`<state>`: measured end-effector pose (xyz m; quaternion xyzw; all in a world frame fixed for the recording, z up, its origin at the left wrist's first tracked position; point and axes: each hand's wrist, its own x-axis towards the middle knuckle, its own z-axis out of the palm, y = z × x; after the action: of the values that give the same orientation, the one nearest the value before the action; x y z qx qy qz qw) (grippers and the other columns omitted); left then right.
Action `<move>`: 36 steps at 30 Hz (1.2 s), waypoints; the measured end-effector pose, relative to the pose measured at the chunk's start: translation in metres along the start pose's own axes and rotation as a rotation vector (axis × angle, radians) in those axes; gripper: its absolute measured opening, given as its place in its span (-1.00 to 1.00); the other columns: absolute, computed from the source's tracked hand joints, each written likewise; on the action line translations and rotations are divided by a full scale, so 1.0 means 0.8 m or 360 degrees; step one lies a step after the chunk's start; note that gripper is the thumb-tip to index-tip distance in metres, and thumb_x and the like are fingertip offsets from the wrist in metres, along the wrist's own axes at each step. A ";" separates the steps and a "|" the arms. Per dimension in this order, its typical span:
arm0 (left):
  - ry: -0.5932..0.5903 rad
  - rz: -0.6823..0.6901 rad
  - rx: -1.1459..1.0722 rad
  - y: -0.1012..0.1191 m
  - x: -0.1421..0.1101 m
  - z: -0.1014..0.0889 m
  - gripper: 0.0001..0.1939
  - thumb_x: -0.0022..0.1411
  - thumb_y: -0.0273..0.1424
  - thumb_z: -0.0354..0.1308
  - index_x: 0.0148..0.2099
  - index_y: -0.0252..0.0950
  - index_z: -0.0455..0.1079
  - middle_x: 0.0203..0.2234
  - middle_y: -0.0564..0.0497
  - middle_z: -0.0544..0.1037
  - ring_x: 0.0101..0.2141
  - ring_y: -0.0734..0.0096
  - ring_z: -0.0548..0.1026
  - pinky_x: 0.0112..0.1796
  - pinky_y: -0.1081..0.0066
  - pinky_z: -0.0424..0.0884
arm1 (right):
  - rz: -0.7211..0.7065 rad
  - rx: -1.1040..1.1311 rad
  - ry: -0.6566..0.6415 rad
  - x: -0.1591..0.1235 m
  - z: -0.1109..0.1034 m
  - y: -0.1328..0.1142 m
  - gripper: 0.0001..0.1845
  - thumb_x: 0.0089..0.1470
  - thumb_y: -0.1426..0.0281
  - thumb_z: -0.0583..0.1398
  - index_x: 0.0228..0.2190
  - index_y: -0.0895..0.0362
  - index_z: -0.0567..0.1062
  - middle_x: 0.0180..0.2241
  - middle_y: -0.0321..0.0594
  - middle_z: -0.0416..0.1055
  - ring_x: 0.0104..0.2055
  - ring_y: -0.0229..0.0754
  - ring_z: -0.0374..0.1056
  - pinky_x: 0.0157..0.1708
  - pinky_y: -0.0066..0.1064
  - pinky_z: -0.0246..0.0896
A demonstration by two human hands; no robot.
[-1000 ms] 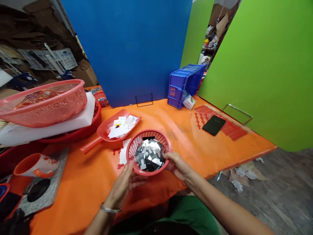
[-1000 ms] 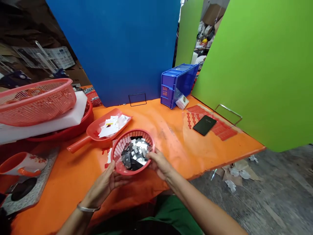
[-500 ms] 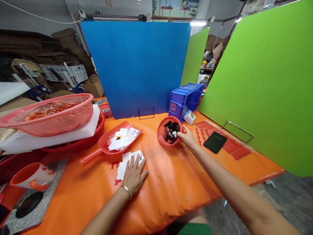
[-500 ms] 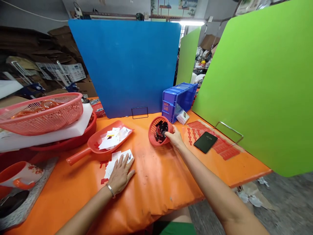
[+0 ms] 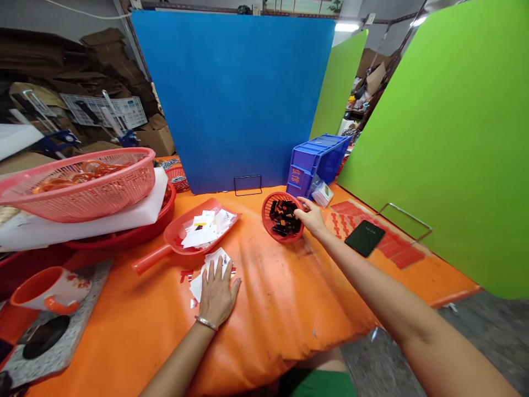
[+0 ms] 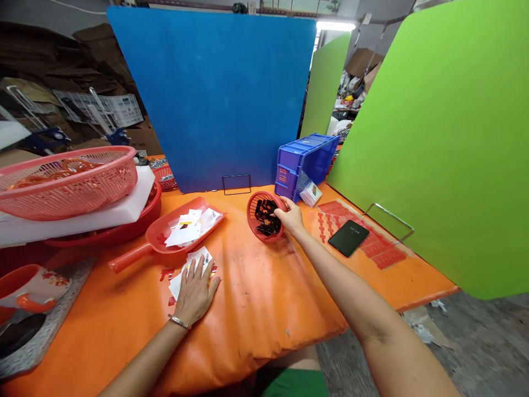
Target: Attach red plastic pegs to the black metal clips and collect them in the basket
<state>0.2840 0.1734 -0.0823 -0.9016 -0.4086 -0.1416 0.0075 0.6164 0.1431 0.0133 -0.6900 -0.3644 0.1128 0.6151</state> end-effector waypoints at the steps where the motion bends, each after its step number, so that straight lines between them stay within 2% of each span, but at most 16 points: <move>1: 0.0007 0.0001 0.0000 0.000 0.000 0.001 -0.48 0.25 -0.20 -0.06 0.21 -0.27 0.23 0.23 -0.21 0.14 0.22 -0.07 0.05 0.14 -0.03 -0.05 | -0.0039 -0.0034 0.0026 0.001 0.003 -0.002 -0.42 -0.30 0.39 0.15 -0.12 0.24 0.45 -0.17 -0.09 0.48 -0.18 -0.03 0.41 -0.13 -0.20 0.33; 6: 0.0030 0.0017 0.0040 -0.001 0.001 0.004 -0.50 0.26 -0.21 -0.08 0.20 -0.23 0.24 0.23 -0.23 0.13 0.22 -0.10 0.03 0.13 -0.05 -0.04 | -0.0149 -0.0170 0.0100 0.011 0.018 -0.003 -0.49 -0.26 0.39 0.16 -0.16 0.18 0.49 -0.15 -0.17 0.49 -0.10 -0.06 0.39 0.00 -0.23 0.24; 10: 0.0034 0.0051 0.0045 -0.002 0.002 0.005 -0.49 0.26 -0.20 -0.09 0.21 -0.24 0.24 0.23 -0.23 0.13 0.22 -0.10 0.03 0.13 -0.06 -0.06 | -0.0335 -0.0334 0.0049 0.020 0.021 -0.002 -0.47 -0.24 0.41 0.17 -0.11 0.11 0.48 -0.13 -0.23 0.49 -0.09 -0.09 0.39 0.01 -0.26 0.24; 14: 0.0032 0.0045 0.0043 -0.002 0.001 0.006 -0.47 0.26 -0.19 -0.10 0.22 -0.24 0.21 0.23 -0.23 0.12 0.22 -0.09 0.03 0.13 -0.05 -0.07 | -0.0491 -0.0489 -0.0039 0.026 0.021 -0.005 -0.45 -0.24 0.42 0.18 -0.09 0.12 0.48 -0.10 -0.20 0.47 -0.06 -0.10 0.37 0.03 -0.28 0.22; 19: 0.0026 0.0030 0.0052 0.000 0.000 0.003 -0.48 0.26 -0.19 -0.10 0.22 -0.24 0.22 0.24 -0.24 0.11 0.23 -0.09 0.02 0.13 -0.05 -0.07 | -0.0562 -0.0595 -0.0098 0.029 0.022 -0.011 -0.44 -0.24 0.42 0.18 -0.08 0.15 0.47 -0.08 -0.14 0.45 -0.04 -0.09 0.35 0.05 -0.27 0.19; 30: -0.0039 -0.0039 -0.0084 0.004 0.001 -0.008 -0.49 0.25 -0.18 -0.08 0.21 -0.18 0.23 0.25 -0.18 0.10 0.23 -0.05 0.01 0.14 -0.05 -0.06 | -0.0901 -0.0801 -0.0454 0.010 0.028 -0.037 -0.37 -0.23 0.45 0.17 -0.01 0.11 0.40 -0.02 -0.11 0.36 0.01 0.00 0.27 0.08 -0.14 0.12; 36: -0.0049 -0.0052 -0.0141 0.005 0.001 -0.011 -0.48 0.25 -0.18 -0.07 0.23 -0.18 0.21 0.26 -0.17 0.08 0.24 -0.06 0.00 0.15 -0.06 -0.09 | -0.1020 -0.0876 -0.0548 -0.008 0.020 -0.037 -0.36 -0.17 0.43 0.18 0.04 0.11 0.35 0.02 -0.06 0.28 0.08 0.03 0.20 0.09 -0.10 0.09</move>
<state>0.2852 0.1705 -0.0736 -0.8964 -0.4166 -0.1458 -0.0409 0.5916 0.1506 0.0356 -0.6515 -0.6728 -0.0712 0.3432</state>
